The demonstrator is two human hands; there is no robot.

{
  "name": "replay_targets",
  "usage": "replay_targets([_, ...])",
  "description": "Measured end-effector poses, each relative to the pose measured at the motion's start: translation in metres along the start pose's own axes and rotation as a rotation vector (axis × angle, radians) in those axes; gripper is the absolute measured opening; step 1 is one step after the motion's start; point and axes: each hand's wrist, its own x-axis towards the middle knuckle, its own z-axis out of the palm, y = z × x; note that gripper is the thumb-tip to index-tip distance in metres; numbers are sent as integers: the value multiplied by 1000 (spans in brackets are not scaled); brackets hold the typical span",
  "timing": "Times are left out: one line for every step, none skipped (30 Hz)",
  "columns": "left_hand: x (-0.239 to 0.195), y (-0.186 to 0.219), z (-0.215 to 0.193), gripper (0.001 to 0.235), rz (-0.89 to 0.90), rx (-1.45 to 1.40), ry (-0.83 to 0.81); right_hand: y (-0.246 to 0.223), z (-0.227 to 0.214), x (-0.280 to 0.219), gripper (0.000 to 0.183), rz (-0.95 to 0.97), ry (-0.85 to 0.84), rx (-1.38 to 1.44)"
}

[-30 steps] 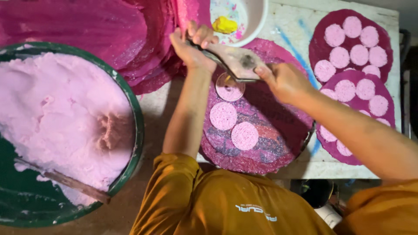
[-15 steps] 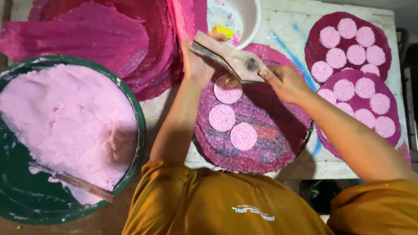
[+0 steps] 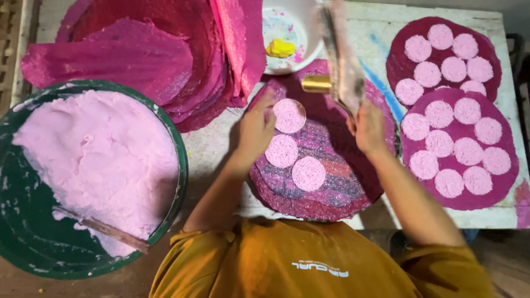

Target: The person scoops pink powder from a green bucket into a handheld mold using a small stick, presses the mold to form circular pieces, and places them onto trays.

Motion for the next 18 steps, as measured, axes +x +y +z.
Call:
replay_targets([-5,6,-5,57,75,161,-9,2,0,-9,76,9,13,52])
replay_targets([-10,12,-9,56,150,321,-19,3,1,-18,79,19,27,103])
replay_targets([-14,18,-14,53,158,364,-38,5,2,-29,79,9,46,183])
replay_targets([-18,24,-17,49,167,407,-57,7,3,-39,79,0,64,262])
replay_targets([-20,30,-20,45,176,450,-79,9,4,-50,79,-8,85,342])
replay_targets([-22,34,-21,46,161,461,-92,11,3,-60,79,3,102,392])
replay_targets([-21,39,-21,46,149,471,-105,13,1,-69,78,12,122,441])
replay_targets([-20,42,-19,47,138,481,-117,15,-2,-78,78,21,142,489])
replay_targets([-18,45,-16,51,138,448,-92,18,-7,-86,77,17,168,477])
replay_targets([-15,47,-13,56,139,416,-67,21,-12,-93,77,12,195,465])
replay_targets([-13,47,-9,60,137,384,-41,24,-16,-99,77,8,218,454])
replay_targets([-11,47,-6,71,104,381,-26,28,-20,-105,78,8,236,478])
replay_targets([-12,47,-2,84,70,377,-11,32,-24,-111,80,7,254,501])
replay_targets([-13,47,3,98,37,373,5,35,-28,-118,82,7,272,525])
replay_targets([-12,47,6,103,3,400,-22,38,-31,-123,83,8,288,533])
replay_targets([-12,47,10,110,-31,427,-49,41,-33,-128,83,9,304,541])
replay_targets([-9,47,12,116,-64,454,-72,43,-36,-131,84,6,318,551])
replay_targets([-6,48,14,118,-114,464,-104,45,-38,-134,83,4,345,550])
